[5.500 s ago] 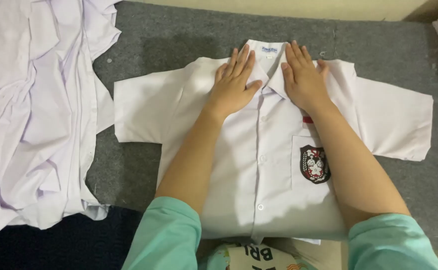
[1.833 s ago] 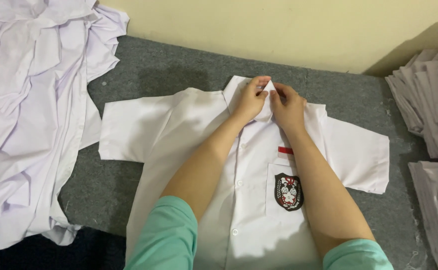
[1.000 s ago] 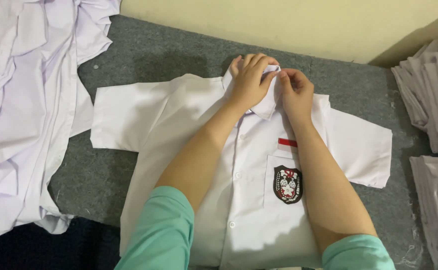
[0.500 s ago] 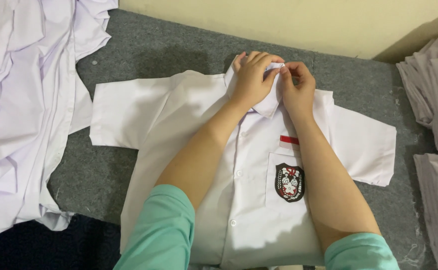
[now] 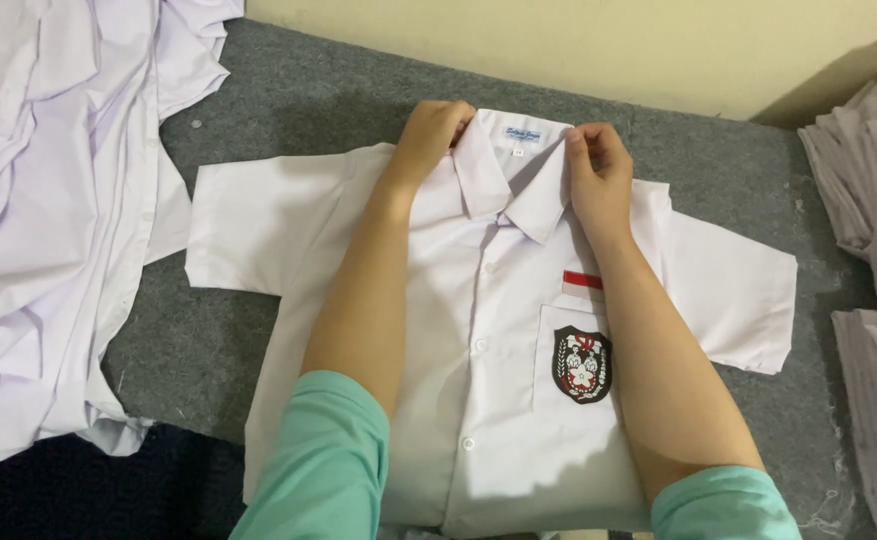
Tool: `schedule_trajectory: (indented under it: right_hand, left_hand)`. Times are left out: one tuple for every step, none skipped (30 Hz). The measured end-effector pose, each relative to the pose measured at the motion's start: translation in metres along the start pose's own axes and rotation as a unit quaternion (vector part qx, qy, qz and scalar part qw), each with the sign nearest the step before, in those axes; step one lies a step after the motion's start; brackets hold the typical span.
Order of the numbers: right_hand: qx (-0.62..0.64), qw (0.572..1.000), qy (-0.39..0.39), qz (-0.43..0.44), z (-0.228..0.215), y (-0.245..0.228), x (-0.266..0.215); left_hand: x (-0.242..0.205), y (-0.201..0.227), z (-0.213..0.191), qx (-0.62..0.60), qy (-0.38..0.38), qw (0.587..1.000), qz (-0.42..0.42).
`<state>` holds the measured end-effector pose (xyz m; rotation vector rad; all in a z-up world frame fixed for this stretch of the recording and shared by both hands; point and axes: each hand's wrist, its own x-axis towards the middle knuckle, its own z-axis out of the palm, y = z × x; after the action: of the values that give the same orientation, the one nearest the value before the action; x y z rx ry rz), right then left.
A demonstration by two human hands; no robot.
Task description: Smoothing and folding a white short-sleeved school uniform shirt on a flat work surface.
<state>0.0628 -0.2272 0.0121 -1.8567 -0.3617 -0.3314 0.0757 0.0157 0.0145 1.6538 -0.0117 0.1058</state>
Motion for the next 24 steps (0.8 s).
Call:
schedule_trajectory:
  right_hand:
    - [0.0,1.0,0.0,0.0,0.001,0.002,0.001]
    - [0.005,1.0,0.003,-0.005,0.001,0.004,0.001]
    - [0.01,1.0,0.007,-0.009,0.001,0.006,0.002]
    - [0.011,1.0,0.008,-0.009,0.001,0.007,0.003]
    - [0.005,1.0,0.011,-0.021,0.001,0.009,0.003]
    - [-0.001,0.999,0.014,-0.032,0.001,0.01,0.004]
    - [0.0,0.999,0.013,-0.033,0.001,0.009,0.004]
    - [-0.007,0.999,0.014,-0.033,0.001,0.007,0.003]
    - [-0.014,0.999,0.015,-0.033,0.001,0.006,0.003]
    - [-0.014,0.999,0.015,-0.033,0.001,0.008,0.003]
    - [-0.014,0.999,0.016,-0.03,0.001,0.01,0.004]
    - [-0.014,0.999,0.017,-0.028,0.001,0.012,0.005]
    - [-0.014,0.999,0.017,-0.027,0.001,0.012,0.004]
    - [-0.009,0.999,0.014,-0.028,0.001,0.012,0.004]
    - [-0.004,1.0,0.011,-0.028,0.001,0.012,0.004]
    - [-0.004,1.0,0.011,-0.028,0.0,0.011,0.004]
    - [-0.014,1.0,-0.005,0.009,-0.001,0.01,0.003]
    - [-0.025,0.998,-0.021,0.047,-0.002,0.01,0.003]
    - [-0.024,0.998,-0.02,0.047,-0.002,0.011,0.003]
    - [-0.058,0.996,-0.039,0.052,-0.001,0.012,0.003]
    - [-0.091,0.993,-0.058,0.057,-0.001,0.013,0.002]
    - [-0.091,0.993,-0.058,0.058,-0.001,0.016,0.003]
    - [-0.092,0.992,-0.054,0.06,-0.001,0.018,0.003]
    - [-0.094,0.992,-0.051,0.062,-0.001,0.02,0.003]
  left_hand:
    - [-0.008,0.009,-0.004,0.0,0.0,1.0,0.0]
    - [-0.017,0.018,-0.009,0.03,-0.032,0.999,0.005]
    - [-0.025,0.027,-0.013,0.061,-0.064,0.996,0.01]
    - [-0.025,0.028,-0.013,0.062,-0.064,0.996,0.009]
    - [-0.025,0.03,-0.014,0.078,-0.059,0.995,-0.007]
    - [-0.025,0.031,-0.015,0.095,-0.053,0.994,-0.022]
    - [-0.025,0.031,-0.015,0.095,-0.052,0.994,-0.022]
    - [-0.025,0.03,-0.015,0.088,-0.052,0.995,-0.018]
    - [-0.025,0.029,-0.014,0.081,-0.051,0.995,-0.013]
    - [-0.022,0.023,-0.014,0.081,-0.051,0.995,-0.014]
    - [-0.019,0.018,-0.014,0.073,-0.049,0.996,0.012]
    - [-0.016,0.013,-0.013,0.064,-0.048,0.996,0.037]
    - [-0.015,0.011,-0.013,0.064,-0.048,0.996,0.037]
    - [-0.014,0.01,-0.013,0.071,-0.042,0.996,0.045]
    - [-0.013,0.008,-0.013,0.078,-0.035,0.995,0.053]
    - [-0.015,0.012,-0.012,0.078,-0.036,0.995,0.053]
    - [-0.016,0.015,-0.01,0.068,-0.028,0.996,0.042]
    - [-0.018,0.018,-0.009,0.057,-0.02,0.998,0.03]
    - [-0.015,0.014,-0.009,0.057,-0.021,0.998,0.03]
    - [-0.013,0.01,-0.008,0.066,-0.004,0.996,0.054]
    - [-0.01,0.006,-0.007,0.075,0.012,0.994,0.077]
    - [-0.008,0.002,-0.005,0.075,0.012,0.994,0.077]
    - [-0.006,-0.001,-0.003,0.072,0.03,0.993,0.084]
    - [-0.004,-0.005,-0.001,0.07,0.048,0.992,0.091]
